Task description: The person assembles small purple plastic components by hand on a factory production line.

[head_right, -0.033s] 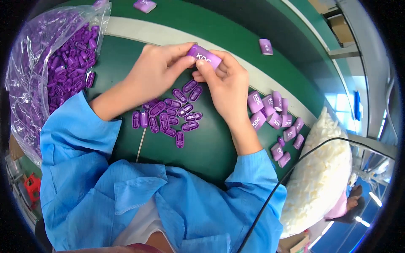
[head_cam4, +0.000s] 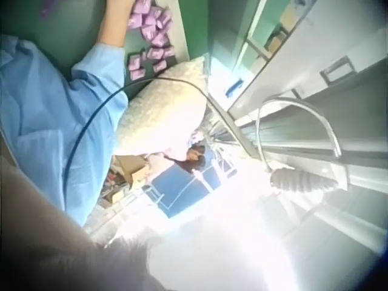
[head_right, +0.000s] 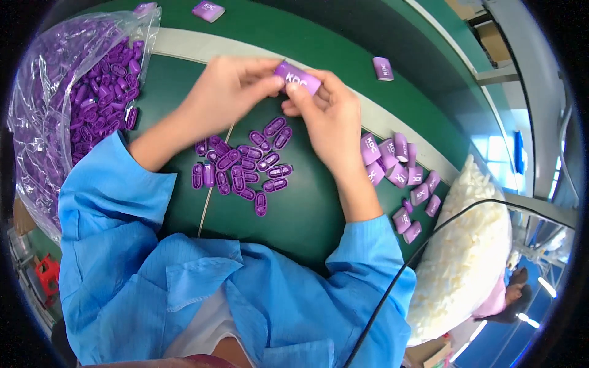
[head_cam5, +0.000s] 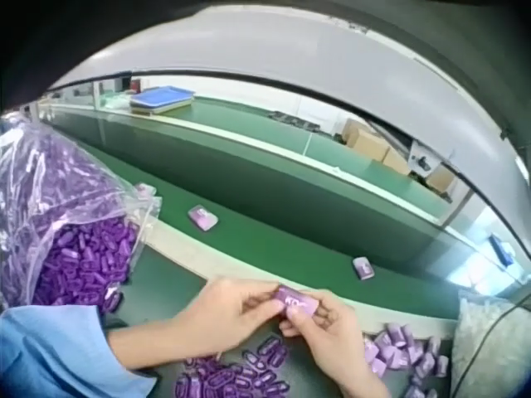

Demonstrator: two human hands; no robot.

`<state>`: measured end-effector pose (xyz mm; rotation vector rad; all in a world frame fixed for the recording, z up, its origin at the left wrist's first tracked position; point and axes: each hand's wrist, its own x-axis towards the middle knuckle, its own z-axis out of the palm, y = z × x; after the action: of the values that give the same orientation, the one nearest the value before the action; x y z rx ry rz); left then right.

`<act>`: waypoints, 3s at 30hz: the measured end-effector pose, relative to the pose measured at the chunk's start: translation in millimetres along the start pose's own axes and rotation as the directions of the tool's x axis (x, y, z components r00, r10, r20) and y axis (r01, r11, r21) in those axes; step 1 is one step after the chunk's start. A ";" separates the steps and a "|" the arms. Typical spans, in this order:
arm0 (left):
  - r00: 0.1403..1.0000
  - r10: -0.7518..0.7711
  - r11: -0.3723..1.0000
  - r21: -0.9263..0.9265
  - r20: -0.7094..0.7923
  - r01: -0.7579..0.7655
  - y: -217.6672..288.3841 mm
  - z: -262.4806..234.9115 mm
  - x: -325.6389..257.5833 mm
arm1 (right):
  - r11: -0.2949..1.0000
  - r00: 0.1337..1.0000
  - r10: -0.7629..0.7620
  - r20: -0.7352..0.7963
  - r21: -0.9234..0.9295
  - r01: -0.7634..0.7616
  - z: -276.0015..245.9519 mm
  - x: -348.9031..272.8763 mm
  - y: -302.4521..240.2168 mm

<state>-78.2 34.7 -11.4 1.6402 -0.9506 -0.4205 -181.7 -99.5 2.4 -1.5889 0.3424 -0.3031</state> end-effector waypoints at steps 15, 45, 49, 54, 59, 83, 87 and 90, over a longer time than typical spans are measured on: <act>0.924 0.383 0.700 0.647 0.017 -0.302 -18.5 -15.3 34.4 | 0.116 0.895 -0.447 -0.008 -0.992 0.049 -89.8 64.3 -0.4; 0.985 -0.123 0.931 -0.330 0.119 0.156 -8.2 -1.8 4.0 | 0.970 0.988 0.152 0.027 0.188 -0.154 -14.6 -0.7 11.6; 0.990 -0.099 0.942 -0.310 0.095 0.124 -9.1 -2.5 -0.5 | 0.973 0.990 0.131 0.055 0.184 -0.140 -12.2 -5.0 7.3; 0.980 -0.134 0.916 -0.359 0.149 0.180 -7.8 -4.5 0.0 | 0.989 0.997 0.068 0.039 0.126 -0.072 -13.5 -10.5 2.6; 0.991 -0.092 0.955 -0.274 0.099 0.116 -1.6 -2.1 -5.1 | 0.997 0.999 0.044 0.009 0.069 -0.045 -10.5 -13.5 -1.6; 0.954 -0.276 0.686 -0.671 0.120 0.282 12.5 13.5 1.4 | 0.882 0.903 0.257 0.344 0.298 -0.364 10.4 -16.4 -1.9; 0.969 -0.244 0.700 -0.684 0.041 0.205 7.1 14.3 -5.0 | 0.870 0.928 0.238 0.288 0.362 -0.336 25.6 -25.2 1.1; 0.985 -0.166 0.776 -0.623 -0.047 0.101 11.7 15.0 -11.9 | 0.877 0.953 0.207 0.220 0.390 -0.280 34.6 -34.9 -1.7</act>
<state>-100.3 33.7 -7.5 1.1049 -0.5299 -0.6643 -199.9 -53.9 3.0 -1.1230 0.3161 -0.0349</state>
